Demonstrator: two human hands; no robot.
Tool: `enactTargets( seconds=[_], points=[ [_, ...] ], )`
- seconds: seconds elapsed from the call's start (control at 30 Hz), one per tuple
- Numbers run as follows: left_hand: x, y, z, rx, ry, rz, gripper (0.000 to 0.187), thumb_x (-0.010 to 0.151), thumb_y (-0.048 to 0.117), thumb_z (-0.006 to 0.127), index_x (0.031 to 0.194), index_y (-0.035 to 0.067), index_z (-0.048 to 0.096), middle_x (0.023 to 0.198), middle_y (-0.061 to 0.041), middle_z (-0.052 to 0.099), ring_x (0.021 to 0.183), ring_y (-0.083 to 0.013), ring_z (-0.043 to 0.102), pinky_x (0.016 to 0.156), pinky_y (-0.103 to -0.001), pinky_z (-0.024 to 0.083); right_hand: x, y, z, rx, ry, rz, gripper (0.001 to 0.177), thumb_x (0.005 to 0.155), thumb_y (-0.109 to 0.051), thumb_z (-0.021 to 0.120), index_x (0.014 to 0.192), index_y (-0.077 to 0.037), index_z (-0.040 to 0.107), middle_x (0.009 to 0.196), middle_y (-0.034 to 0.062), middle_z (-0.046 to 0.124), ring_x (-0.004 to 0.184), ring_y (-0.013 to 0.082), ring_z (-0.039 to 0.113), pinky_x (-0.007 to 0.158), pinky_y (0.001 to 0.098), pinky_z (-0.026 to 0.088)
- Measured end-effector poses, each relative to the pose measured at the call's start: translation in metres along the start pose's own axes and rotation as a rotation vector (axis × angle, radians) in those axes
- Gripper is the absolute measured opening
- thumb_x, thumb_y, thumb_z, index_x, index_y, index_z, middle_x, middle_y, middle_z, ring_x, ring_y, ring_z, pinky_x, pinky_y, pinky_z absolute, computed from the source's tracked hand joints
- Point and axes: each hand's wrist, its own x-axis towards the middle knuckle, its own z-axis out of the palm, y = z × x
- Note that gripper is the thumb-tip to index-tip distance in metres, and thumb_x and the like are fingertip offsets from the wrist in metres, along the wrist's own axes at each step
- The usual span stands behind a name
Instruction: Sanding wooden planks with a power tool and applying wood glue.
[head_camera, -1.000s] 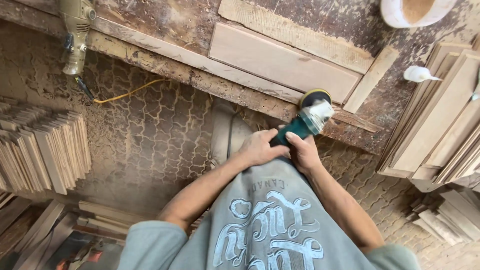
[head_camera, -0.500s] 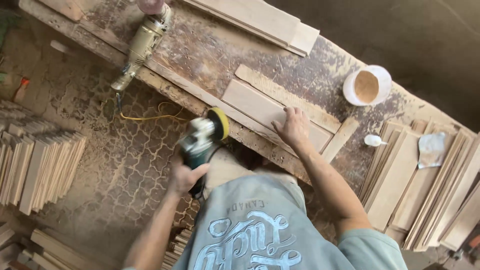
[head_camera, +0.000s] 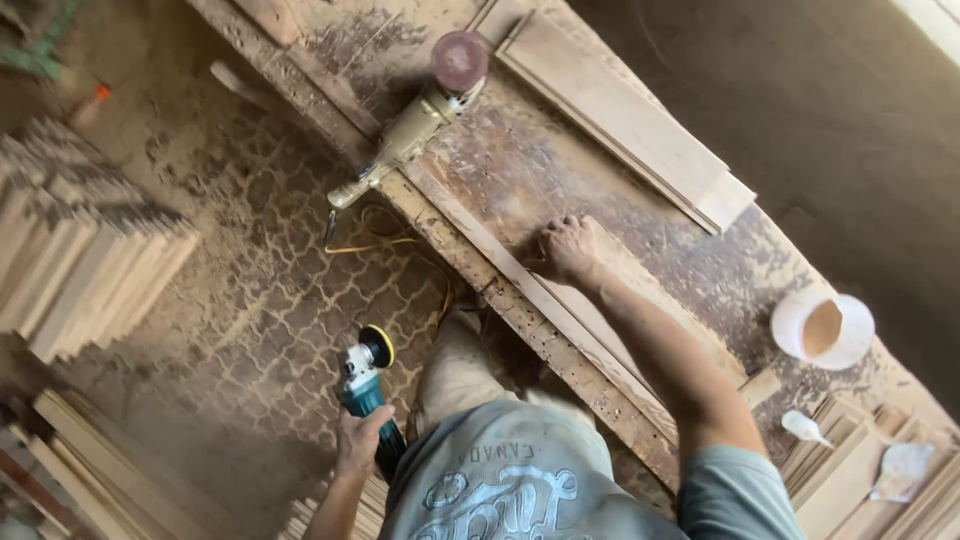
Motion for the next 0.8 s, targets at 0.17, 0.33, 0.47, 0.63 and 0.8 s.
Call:
enactTargets(
  seconds=[0.17, 0.33, 0.47, 0.63, 0.8],
  points=[
    [0.051, 0.022, -0.015, 0.033, 0.093, -0.095, 0.046, 0.072, 0.008, 0.079, 0.112, 0.003, 0.058, 0.085, -0.005, 0.062, 0.071, -0.0196, 0.063, 0.063, -0.038, 0.052, -0.007, 0.012, -0.013, 0.488, -0.221, -0.022, 0.073, 0.078, -0.066, 0.071, 0.129, -0.015, 0.062, 0.124, 0.0093, 0.069, 0.113, 0.0294, 0.066, 0.098, 0.0468, 0.057],
    [0.105, 0.042, -0.020, -0.044, 0.017, -0.095, 0.043, 0.075, 0.009, 0.079, 0.111, -0.002, 0.058, 0.084, -0.008, 0.062, 0.068, -0.0202, 0.062, 0.062, -0.036, 0.051, -0.074, 0.047, 0.082, 0.808, -0.398, 0.174, 0.084, 0.063, -0.059, 0.085, 0.129, -0.011, 0.064, 0.119, 0.0116, 0.073, 0.112, 0.0258, 0.068, 0.095, 0.0460, 0.057],
    [0.131, 0.069, -0.016, 0.026, 0.049, -0.116, 0.048, 0.073, 0.011, 0.079, 0.116, 0.001, 0.060, 0.091, -0.006, 0.064, 0.076, -0.0176, 0.062, 0.068, -0.034, 0.052, -0.141, 0.026, 0.156, 0.196, 0.138, 0.106, 0.048, 0.081, -0.035, 0.075, 0.118, -0.008, 0.065, 0.118, 0.0135, 0.070, 0.105, 0.0292, 0.069, 0.087, 0.0447, 0.059],
    [0.162, 0.090, -0.015, 0.036, 0.100, -0.238, 0.051, 0.071, 0.012, 0.079, 0.117, 0.001, 0.059, 0.092, -0.008, 0.063, 0.077, -0.0208, 0.062, 0.069, -0.037, 0.052, -0.137, 0.043, 0.132, 0.230, 0.305, 0.335, 0.038, 0.084, -0.022, 0.066, 0.121, -0.010, 0.067, 0.126, 0.0150, 0.071, 0.096, 0.0342, 0.070, 0.078, 0.0497, 0.059],
    [0.179, 0.074, -0.030, 0.093, 0.075, -0.277, 0.052, 0.072, 0.015, 0.080, 0.117, 0.000, 0.057, 0.093, -0.010, 0.066, 0.077, -0.0198, 0.064, 0.069, -0.037, 0.053, -0.061, -0.009, -0.032, 0.590, 0.242, 0.020, 0.017, 0.090, -0.012, 0.066, 0.107, -0.008, 0.065, 0.081, 0.0155, 0.072, 0.065, 0.0250, 0.071, 0.056, 0.0387, 0.058]
  ],
)
